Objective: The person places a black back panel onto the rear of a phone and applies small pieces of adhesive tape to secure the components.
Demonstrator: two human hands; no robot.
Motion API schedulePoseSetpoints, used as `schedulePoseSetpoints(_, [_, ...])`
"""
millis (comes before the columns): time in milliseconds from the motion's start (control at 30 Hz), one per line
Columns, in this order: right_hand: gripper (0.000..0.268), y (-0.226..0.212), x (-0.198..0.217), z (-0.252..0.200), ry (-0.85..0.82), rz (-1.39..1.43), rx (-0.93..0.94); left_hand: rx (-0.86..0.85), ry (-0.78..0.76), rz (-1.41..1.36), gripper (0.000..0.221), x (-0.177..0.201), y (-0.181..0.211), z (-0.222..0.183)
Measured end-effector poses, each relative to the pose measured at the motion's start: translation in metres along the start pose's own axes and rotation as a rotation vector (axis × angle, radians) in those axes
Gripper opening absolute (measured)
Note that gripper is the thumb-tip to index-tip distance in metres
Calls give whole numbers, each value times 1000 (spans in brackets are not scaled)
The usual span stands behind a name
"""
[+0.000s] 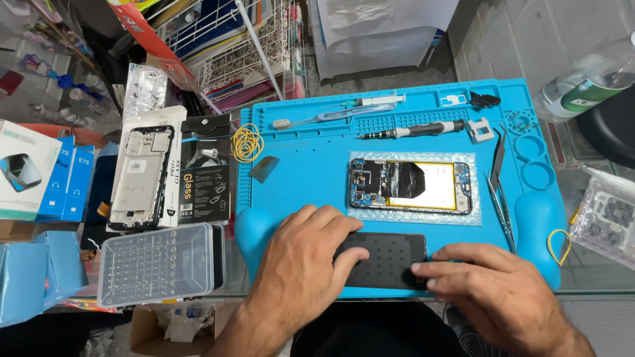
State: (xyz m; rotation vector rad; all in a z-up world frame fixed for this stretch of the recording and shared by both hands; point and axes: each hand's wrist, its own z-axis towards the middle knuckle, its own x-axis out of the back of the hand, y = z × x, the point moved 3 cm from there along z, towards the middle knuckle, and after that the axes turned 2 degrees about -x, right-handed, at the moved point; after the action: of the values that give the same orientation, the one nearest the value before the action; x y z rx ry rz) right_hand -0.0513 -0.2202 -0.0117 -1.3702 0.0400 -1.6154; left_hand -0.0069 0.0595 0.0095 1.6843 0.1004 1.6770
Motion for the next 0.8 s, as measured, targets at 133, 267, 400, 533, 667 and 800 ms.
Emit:
schedulePoseSetpoints(133, [13, 7, 0, 7, -88, -52, 33, 53, 50, -31, 24, -15, 2, 17])
schedulePoseSetpoints(267, [10, 9, 1, 7, -78, -2, 31, 154, 191, 56, 22, -20, 2, 18])
schedulePoseSetpoints(400, [8, 8, 1, 5, -43, -6, 82, 197, 405, 170, 7, -11, 5, 5])
schedulePoseSetpoints(533, [8, 10, 2, 5, -52, 6, 58, 211, 358, 158, 17, 4, -4, -14])
schedulePoseSetpoints(667, [9, 5, 10, 6, -83, 111, 22, 272, -119, 68, 66, 11, -4, -26])
schedulePoseSetpoints(800, [6, 4, 16, 8, -78, 228, -81, 351, -215, 64, 75, 15, -7, -28])
